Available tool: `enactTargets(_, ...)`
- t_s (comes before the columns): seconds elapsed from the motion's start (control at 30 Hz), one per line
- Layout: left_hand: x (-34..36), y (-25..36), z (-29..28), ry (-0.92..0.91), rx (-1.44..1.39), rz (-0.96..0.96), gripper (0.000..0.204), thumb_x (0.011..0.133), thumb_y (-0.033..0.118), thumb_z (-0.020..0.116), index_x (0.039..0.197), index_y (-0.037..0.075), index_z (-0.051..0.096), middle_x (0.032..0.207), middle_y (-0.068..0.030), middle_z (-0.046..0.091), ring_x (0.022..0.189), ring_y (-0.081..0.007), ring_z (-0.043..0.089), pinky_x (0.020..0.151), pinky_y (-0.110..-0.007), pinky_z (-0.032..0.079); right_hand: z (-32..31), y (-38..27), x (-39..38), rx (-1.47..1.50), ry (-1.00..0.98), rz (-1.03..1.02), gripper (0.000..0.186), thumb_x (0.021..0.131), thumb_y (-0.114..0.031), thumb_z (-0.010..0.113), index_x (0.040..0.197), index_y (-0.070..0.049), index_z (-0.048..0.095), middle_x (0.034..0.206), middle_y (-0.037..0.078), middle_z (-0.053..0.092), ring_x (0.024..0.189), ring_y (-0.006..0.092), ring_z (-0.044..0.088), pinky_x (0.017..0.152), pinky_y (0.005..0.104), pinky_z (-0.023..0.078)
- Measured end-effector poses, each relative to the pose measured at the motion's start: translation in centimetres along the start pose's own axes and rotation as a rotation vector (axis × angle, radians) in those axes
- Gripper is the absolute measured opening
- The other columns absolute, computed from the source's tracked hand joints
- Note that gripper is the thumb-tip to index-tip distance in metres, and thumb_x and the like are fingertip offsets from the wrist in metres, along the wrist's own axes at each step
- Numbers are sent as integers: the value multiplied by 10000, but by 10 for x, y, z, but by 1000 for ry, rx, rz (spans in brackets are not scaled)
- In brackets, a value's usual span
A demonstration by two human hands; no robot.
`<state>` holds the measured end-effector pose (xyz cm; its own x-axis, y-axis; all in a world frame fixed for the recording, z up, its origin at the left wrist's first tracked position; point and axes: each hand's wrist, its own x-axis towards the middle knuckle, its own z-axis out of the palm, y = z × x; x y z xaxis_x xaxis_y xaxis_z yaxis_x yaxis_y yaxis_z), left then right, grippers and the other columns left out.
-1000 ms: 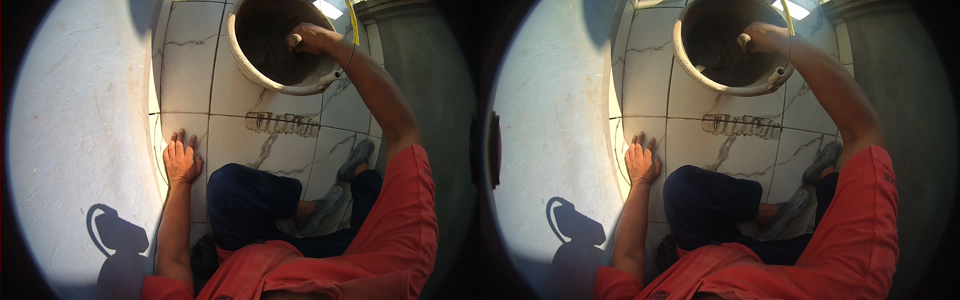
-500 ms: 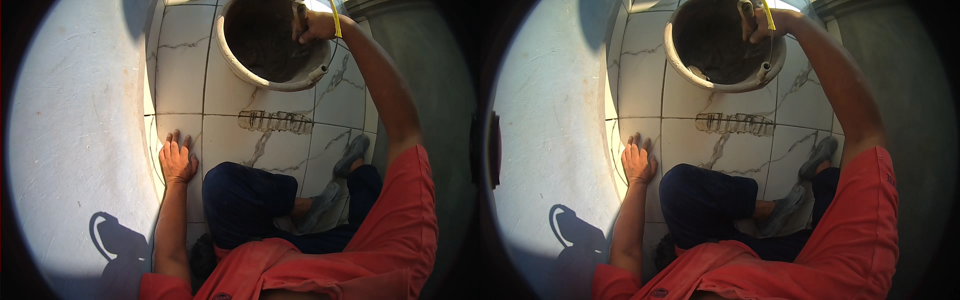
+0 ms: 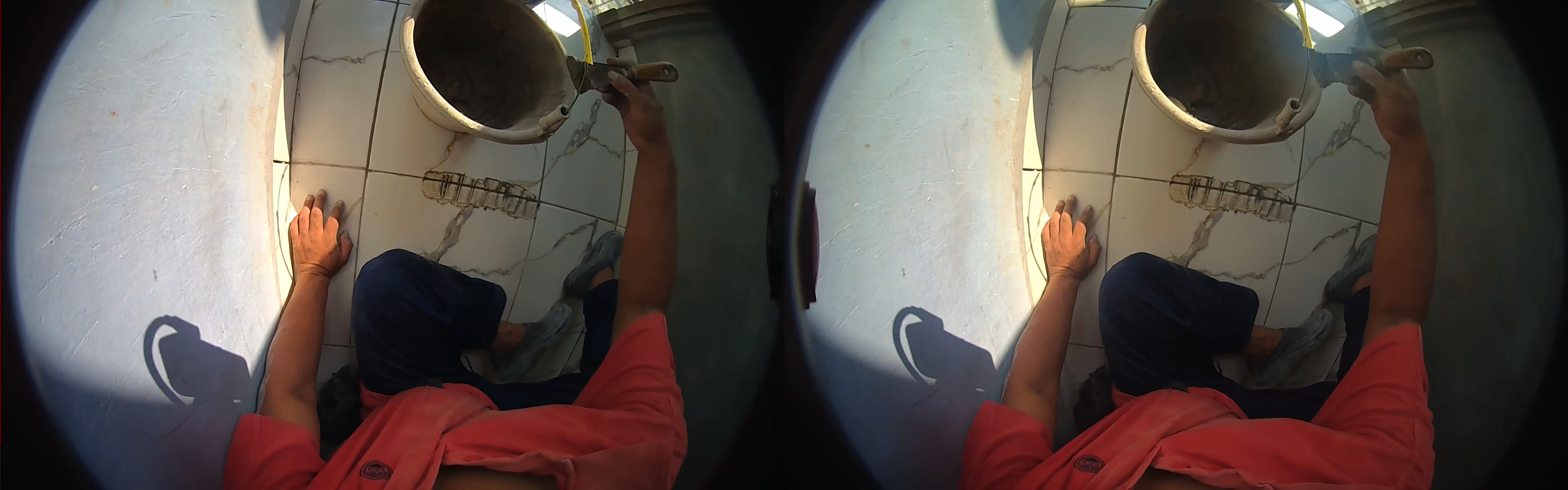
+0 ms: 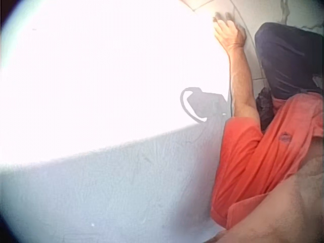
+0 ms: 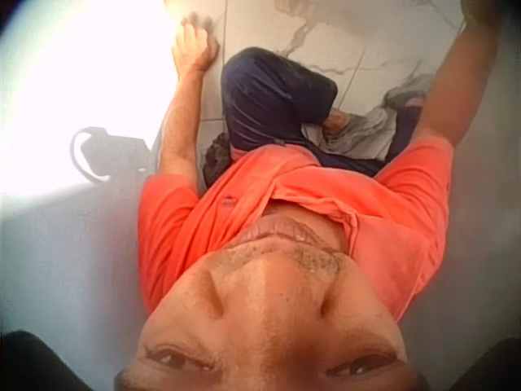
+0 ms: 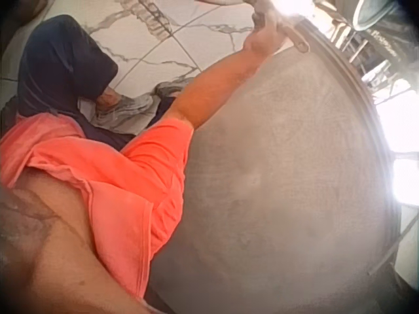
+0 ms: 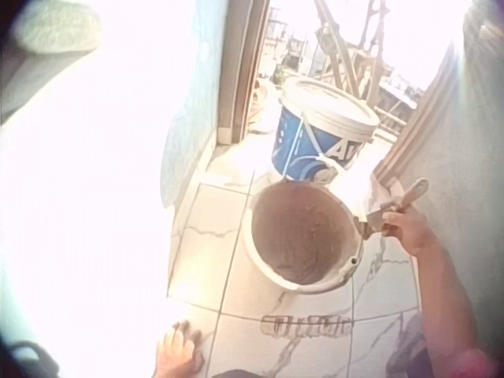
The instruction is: The person scoops grout from a bucket using a trowel and applies it into the gaps between floor tiles. They spread the grout along the seams and smooth it with the trowel, working across multiple tile joints.
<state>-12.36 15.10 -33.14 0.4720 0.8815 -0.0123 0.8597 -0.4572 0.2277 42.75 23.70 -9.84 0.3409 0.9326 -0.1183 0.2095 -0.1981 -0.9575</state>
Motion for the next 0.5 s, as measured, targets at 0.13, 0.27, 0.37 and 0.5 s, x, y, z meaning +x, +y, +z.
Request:
enactTargets(0.13,3,3,-3,-35,-18,-9,601,776,254,683,1367,170,616,1565,-150,447,1451,-342,398,1153,-488,323,-42,29,-108,223,107,-18,363,954,-103,696,1291,-13,594,1072,76,678,916,144,688,769,279,576)
enactTargets(0.27,2,0,1,-27,-1,-6,615,777,270,701,1379,189,604,1573,-138,432,1479,-319,368,1167,-478,305,11,77,-190,269,-38,192,375,922,-79,712,1270,-2,596,1059,107,687,926,173,690,748,293,587)
enactTargets(0.37,2,-5,-2,-14,32,-19,604,773,248,678,1371,185,627,1567,-140,446,1452,-320,390,1171,-484,296,119,88,-192,262,-84,212,289,924,-87,740,1188,-6,655,1043,110,692,899,176,693,776,309,592)
enactTargets(0.5,16,-3,5,-20,26,6,614,768,240,657,1378,180,633,1565,-136,453,1442,-317,396,1178,-493,286,201,140,-174,-237,-114,-243,174,878,-30,750,1050,-41,726,1001,64,718,838,183,704,741,304,571)
